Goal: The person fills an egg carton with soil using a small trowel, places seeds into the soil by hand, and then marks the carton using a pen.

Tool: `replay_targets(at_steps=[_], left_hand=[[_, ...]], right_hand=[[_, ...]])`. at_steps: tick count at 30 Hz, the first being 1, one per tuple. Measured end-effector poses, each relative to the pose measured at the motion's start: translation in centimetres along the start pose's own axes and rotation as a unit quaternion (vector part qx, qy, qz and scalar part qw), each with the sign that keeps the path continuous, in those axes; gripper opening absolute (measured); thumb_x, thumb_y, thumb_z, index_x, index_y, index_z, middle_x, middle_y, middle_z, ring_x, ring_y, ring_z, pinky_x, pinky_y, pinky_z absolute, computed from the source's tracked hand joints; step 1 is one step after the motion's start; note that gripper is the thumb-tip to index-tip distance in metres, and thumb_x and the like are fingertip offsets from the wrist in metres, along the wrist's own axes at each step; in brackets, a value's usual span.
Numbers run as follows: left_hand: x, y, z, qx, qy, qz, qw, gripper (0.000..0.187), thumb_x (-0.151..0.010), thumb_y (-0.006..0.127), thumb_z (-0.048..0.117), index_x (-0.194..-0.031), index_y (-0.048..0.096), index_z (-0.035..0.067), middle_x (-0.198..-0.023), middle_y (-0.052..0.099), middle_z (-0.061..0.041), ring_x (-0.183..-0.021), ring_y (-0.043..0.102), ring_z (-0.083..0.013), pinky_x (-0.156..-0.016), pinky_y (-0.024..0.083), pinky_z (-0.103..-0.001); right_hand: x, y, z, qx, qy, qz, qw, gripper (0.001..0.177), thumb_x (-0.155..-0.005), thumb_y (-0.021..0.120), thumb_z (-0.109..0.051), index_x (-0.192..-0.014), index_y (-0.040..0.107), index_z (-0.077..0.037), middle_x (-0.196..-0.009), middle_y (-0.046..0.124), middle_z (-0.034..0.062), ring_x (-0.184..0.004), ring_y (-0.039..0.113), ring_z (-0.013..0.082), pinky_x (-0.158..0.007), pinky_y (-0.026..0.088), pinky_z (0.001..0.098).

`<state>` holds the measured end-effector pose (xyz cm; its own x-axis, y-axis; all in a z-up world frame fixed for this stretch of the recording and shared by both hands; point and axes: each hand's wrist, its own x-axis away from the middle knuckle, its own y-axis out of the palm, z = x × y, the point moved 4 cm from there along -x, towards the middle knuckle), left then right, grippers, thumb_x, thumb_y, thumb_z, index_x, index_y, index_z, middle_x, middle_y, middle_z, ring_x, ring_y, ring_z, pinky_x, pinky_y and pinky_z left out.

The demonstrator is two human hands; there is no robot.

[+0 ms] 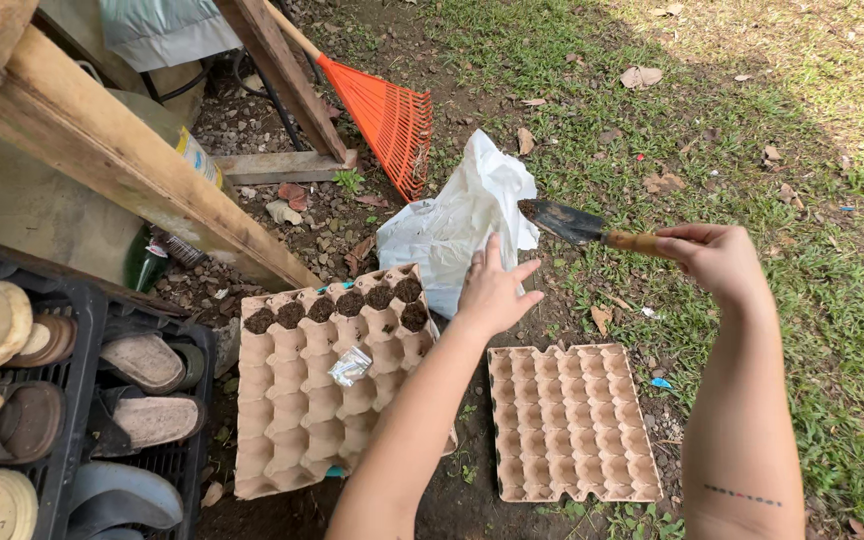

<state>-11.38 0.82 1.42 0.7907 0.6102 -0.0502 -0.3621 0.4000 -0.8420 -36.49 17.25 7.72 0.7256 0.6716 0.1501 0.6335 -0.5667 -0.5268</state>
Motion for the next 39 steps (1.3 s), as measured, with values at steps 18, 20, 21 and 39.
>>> replay_targets(at_steps=[18,20,21,39], left_hand=[[-7.5,-0.6,-7.6,0.035,-0.112,0.164,0.980,0.050,-0.088,0.065,0.012,-0.137,0.062,0.022,-0.139,0.044,-0.024,-0.115,0.065,-0.0438,-0.097,0.056,-0.047],[-8.2,-0.8,-10.1,0.037,-0.160,0.130,0.978,0.040,-0.087,0.065,0.009,-0.126,0.066,0.018,-0.141,0.046,-0.020,-0.110,0.069,-0.0397,-0.098,0.057,-0.043],[-8.4,-0.9,-11.5,0.037,-0.207,0.093,0.973,0.030,-0.087,0.066,0.006,-0.115,0.071,0.014,-0.142,0.048,-0.017,-0.106,0.073,-0.0356,-0.100,0.058,-0.039],[-1.8,-6.5,-11.7,0.023,-0.194,0.080,0.977,0.075,-0.078,0.057,-0.005,-0.150,0.039,0.005,-0.147,0.043,-0.020,-0.108,0.064,-0.0440,-0.095,0.053,-0.048]], right_hand=[[-6.4,19.1,0.2,-0.007,-0.074,-0.087,0.993,0.032,-0.084,0.078,-0.027,-0.111,0.080,-0.009,-0.086,0.079,0.0066,-0.071,0.068,0.0142,-0.067,0.054,0.0301],[-6.5,18.9,-0.7,0.037,-0.087,-0.078,0.992,0.033,-0.084,0.078,-0.028,-0.111,0.081,-0.009,-0.085,0.080,0.0089,-0.072,0.070,0.0171,-0.069,0.055,0.0309],[-6.6,18.4,-1.2,0.087,-0.091,-0.056,0.991,0.035,-0.084,0.077,-0.032,-0.112,0.080,-0.011,-0.088,0.080,0.0107,-0.075,0.073,0.0202,-0.073,0.056,0.0333],[-11.8,37.0,5.3,0.243,-0.108,-0.081,0.961,0.033,-0.086,0.070,-0.036,-0.101,0.080,-0.008,-0.091,0.075,0.0203,-0.088,0.074,0.0386,-0.082,0.058,0.0488]])
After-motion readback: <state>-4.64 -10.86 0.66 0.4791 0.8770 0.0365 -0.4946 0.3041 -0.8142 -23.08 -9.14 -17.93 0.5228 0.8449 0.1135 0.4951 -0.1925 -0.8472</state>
